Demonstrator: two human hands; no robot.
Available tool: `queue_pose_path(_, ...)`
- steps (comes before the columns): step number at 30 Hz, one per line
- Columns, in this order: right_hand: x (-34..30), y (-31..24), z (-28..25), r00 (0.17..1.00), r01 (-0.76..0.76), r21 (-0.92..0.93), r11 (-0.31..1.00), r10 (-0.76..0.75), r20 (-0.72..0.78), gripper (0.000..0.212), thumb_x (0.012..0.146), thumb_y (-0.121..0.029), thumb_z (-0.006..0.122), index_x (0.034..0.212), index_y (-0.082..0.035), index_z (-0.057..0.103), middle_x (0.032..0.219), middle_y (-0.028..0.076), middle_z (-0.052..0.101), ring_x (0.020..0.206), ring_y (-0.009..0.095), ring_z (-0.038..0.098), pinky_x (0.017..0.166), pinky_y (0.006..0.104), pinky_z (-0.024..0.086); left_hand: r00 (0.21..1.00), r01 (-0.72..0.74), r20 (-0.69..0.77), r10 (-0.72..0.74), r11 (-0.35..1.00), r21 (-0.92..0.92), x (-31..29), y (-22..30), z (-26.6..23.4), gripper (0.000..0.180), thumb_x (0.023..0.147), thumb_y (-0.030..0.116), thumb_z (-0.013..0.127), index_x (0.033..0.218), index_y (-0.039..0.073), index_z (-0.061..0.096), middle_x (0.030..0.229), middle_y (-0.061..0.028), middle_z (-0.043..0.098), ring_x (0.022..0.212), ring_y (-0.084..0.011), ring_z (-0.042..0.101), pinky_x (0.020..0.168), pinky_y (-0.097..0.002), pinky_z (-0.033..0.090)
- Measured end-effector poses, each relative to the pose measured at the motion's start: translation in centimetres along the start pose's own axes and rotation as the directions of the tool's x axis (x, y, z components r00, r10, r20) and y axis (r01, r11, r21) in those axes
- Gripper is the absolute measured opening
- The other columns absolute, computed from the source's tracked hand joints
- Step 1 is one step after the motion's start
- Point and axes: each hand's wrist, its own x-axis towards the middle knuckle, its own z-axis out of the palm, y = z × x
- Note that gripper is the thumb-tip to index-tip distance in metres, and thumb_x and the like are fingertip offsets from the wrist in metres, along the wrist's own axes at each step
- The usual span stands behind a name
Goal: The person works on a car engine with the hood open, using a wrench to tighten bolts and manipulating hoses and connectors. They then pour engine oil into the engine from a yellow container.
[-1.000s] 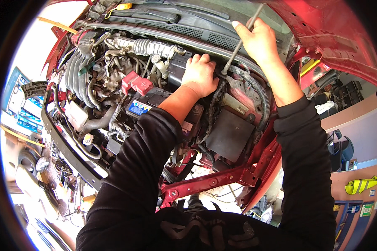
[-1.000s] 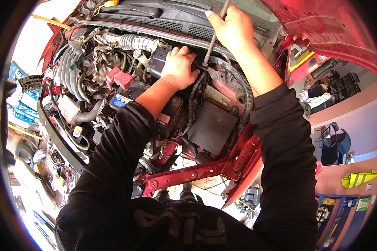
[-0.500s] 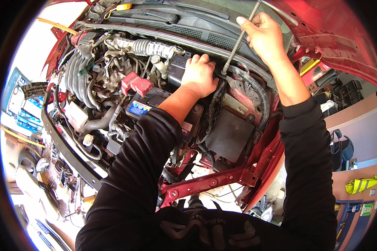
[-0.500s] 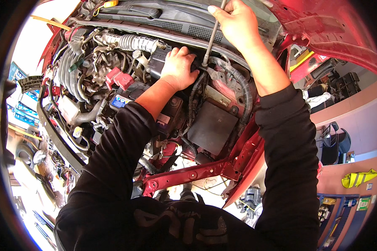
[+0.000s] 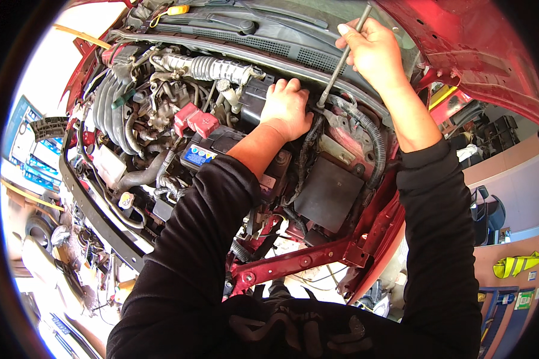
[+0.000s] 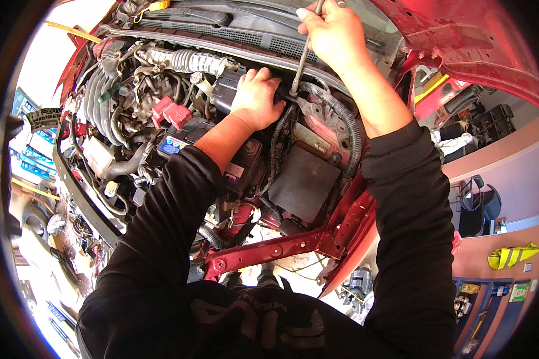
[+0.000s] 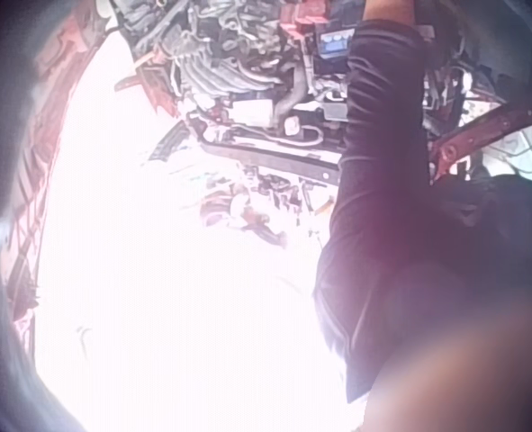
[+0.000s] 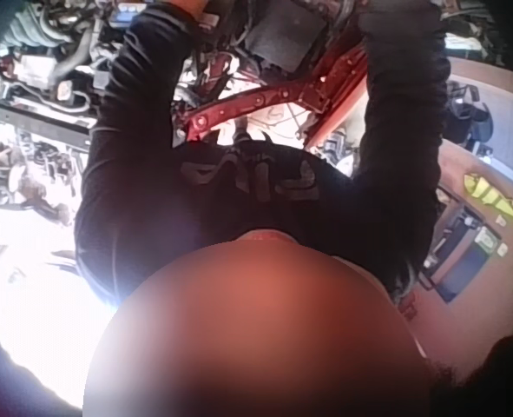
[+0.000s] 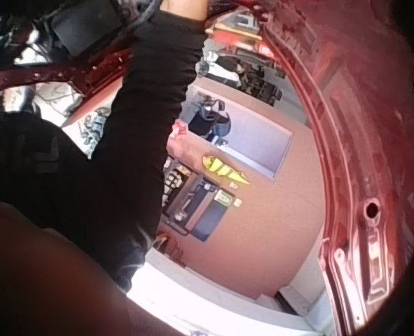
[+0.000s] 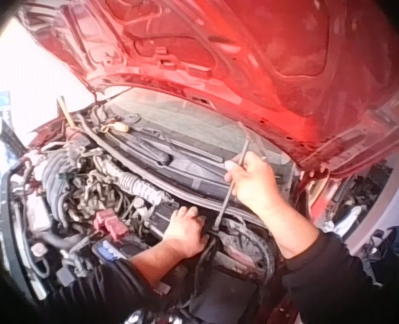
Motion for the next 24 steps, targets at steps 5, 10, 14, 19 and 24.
queue_pose_path(5, 0.3, -0.9, -0.4, 0.997, -0.029, 0.112, 0.993, 0.02, 0.076, 0.026, 0.109, -0.025, 0.08, 0.123, -0.004, 0.073, 0.098, 0.005, 0.08, 0.067, 0.007, 0.064, 0.057, 0.025, 0.052, 1.0, 0.004, 0.006, -0.004, 1.0, -0.019, -0.1, -0.1, 0.0, 0.047, 0.088, 0.038, 0.084, 0.124, 0.008, 0.08, 0.137, -0.014, 0.064, 0.137, -0.0376, 0.055, 0.12, -0.0517, 0.044)
queue_pose_path(10, 0.0, -3.4, -1.5, 0.921, 0.247, -0.334, 0.91, -0.328, -0.212, 0.037, 0.107, -0.034, 0.081, 0.122, -0.001, 0.071, 0.094, 0.008, 0.078, 0.073, 0.022, 0.07, 0.069, 0.0414, 0.058, 1.0, 0.009, 0.009, -0.009, 1.0, 0.002, -0.2, 0.0, 0.2, 0.047, 0.088, 0.039, 0.083, 0.123, 0.008, 0.08, 0.137, -0.0139, 0.064, 0.137, -0.0375, 0.055, 0.12, -0.0518, 0.044)
queue_pose_path(14, 1.3, -6.7, -4.8, 0.69, 0.674, -0.537, 0.508, -0.692, 0.212, 0.071, 0.093, -0.016, 0.088, 0.154, -0.001, 0.056, 0.154, 0.028, 0.061, 0.144, 0.047, 0.061, 0.12, 0.0508, 0.052, 1.0, -0.002, 0.002, 0.002, 1.0, 0.016, -0.1, -0.1, 0.0, 0.06, 0.087, 0.042, 0.085, 0.136, 0.008, 0.078, 0.134, -0.0147, 0.064, 0.134, -0.0392, 0.056, 0.12, -0.0515, 0.045)
queue_pose_path(19, 3.6, -10.2, -8.5, 0.601, 0.794, -0.504, 0.339, -0.556, 0.574, 0.043, 0.099, -0.017, 0.084, 0.134, 0.0, 0.067, 0.117, 0.028, 0.075, 0.111, 0.048, 0.075, 0.095, 0.0509, 0.062, 1.0, 0.003, 0.009, -0.003, 1.0, -0.019, -0.1, -0.2, -0.2, 0.06, 0.087, 0.04, 0.085, 0.137, 0.007, 0.078, 0.134, -0.0136, 0.064, 0.135, -0.0374, 0.056, 0.121, -0.0509, 0.044)
queue_pose_path(24, 4.2, -15.3, -7.5, 0.732, 0.677, -0.699, 0.23, -0.309, 0.607, 0.033, 0.105, -0.028, 0.077, 0.121, -0.001, 0.066, 0.089, 0.025, 0.077, 0.083, 0.048, 0.077, 0.073, 0.0543, 0.06, 1.0, 0.017, 0.012, -0.017, 1.0, -0.016, -0.1, -0.1, -0.3, 0.061, 0.087, 0.041, 0.085, 0.138, 0.008, 0.078, 0.133, -0.0132, 0.064, 0.135, -0.0365, 0.056, 0.121, -0.0504, 0.044)
